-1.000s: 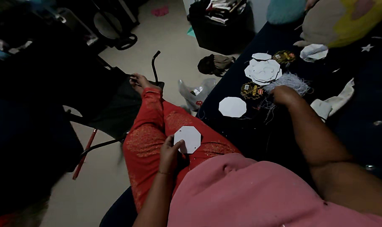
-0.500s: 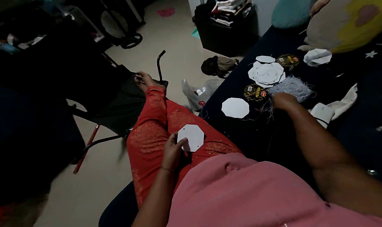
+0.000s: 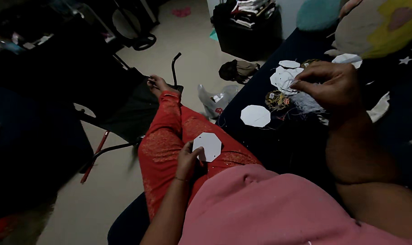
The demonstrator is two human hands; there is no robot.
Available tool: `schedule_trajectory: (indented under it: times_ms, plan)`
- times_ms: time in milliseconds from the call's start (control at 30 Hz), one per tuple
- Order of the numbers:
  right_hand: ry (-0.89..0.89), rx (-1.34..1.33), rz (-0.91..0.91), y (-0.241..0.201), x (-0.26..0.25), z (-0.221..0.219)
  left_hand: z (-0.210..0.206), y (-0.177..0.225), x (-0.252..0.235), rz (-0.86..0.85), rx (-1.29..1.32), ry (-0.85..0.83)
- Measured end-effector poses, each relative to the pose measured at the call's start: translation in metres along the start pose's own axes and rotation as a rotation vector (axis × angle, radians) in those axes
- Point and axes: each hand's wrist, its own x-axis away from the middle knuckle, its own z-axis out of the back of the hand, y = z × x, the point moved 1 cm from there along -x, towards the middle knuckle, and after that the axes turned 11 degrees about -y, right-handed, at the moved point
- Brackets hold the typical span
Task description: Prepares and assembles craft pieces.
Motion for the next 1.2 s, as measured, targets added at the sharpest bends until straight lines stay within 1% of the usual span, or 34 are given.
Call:
schedule_trajectory:
  times_ms: [67,133,200,233,300,367,400,433,467,633,733,833,900,933,1000,1067,1200]
  plan:
    - [-0.012,-0.04,0.012,-0.007,-0.003,-0.013,-0.001,0.002,0.001,0.016,-0.004,0.008]
    - [-0.114,-0.042,-0.046,-0.003,-0.001,-0.027,0.0,0.001,0.0,0.018,-0.007,0.012]
    - [-0.27,-0.041,-0.136,0.011,0.007,-0.042,0.002,-0.001,0.0,0.019,0.005,0.007]
    - [-0.375,-0.013,-0.199,0.021,0.011,-0.05,0.002,-0.001,0.0,0.02,0.007,0.009]
    - [-0.591,0.123,-0.327,0.042,0.02,-0.067,0.002,-0.002,0.0,0.025,0.004,0.012]
    - [-0.797,0.267,-0.45,0.053,0.025,-0.083,0.002,-0.001,0.0,0.034,-0.002,0.014]
    - [-0.861,0.31,-0.484,0.056,0.026,-0.09,0.001,-0.001,0.0,0.038,-0.002,0.017]
    - [-0.888,0.329,-0.504,0.058,0.027,-0.094,0.001,-0.002,0.0,0.042,0.0,0.022]
    - [-0.891,0.329,-0.512,0.06,0.028,-0.097,0.001,-0.002,0.0,0.045,0.0,0.026]
    - [-0.773,0.217,-0.449,0.056,0.029,-0.099,0.001,-0.006,0.0,0.053,0.018,0.032]
    - [-0.8,0.227,-0.491,0.056,0.031,-0.109,0.002,-0.007,0.0,0.047,0.022,0.039]
    - [-0.862,0.244,-0.575,0.051,0.036,-0.131,0.002,-0.007,0.001,0.04,0.009,0.037]
    - [-0.9,0.252,-0.577,0.045,0.04,-0.146,0.003,-0.007,0.002,0.03,0.008,0.03]
    - [-0.923,0.25,-0.553,0.041,0.043,-0.154,0.003,-0.008,0.002,0.027,0.012,0.026]
    - [-0.919,0.255,-0.43,0.037,0.052,-0.171,0.004,-0.01,0.003,0.023,0.018,0.024]
    - [-0.918,0.269,-0.328,0.043,0.06,-0.187,0.003,-0.01,0.002,0.02,0.016,0.027]
    - [-0.968,0.348,-0.278,0.054,0.067,-0.204,0.004,-0.009,0.001,0.046,0.019,0.041]
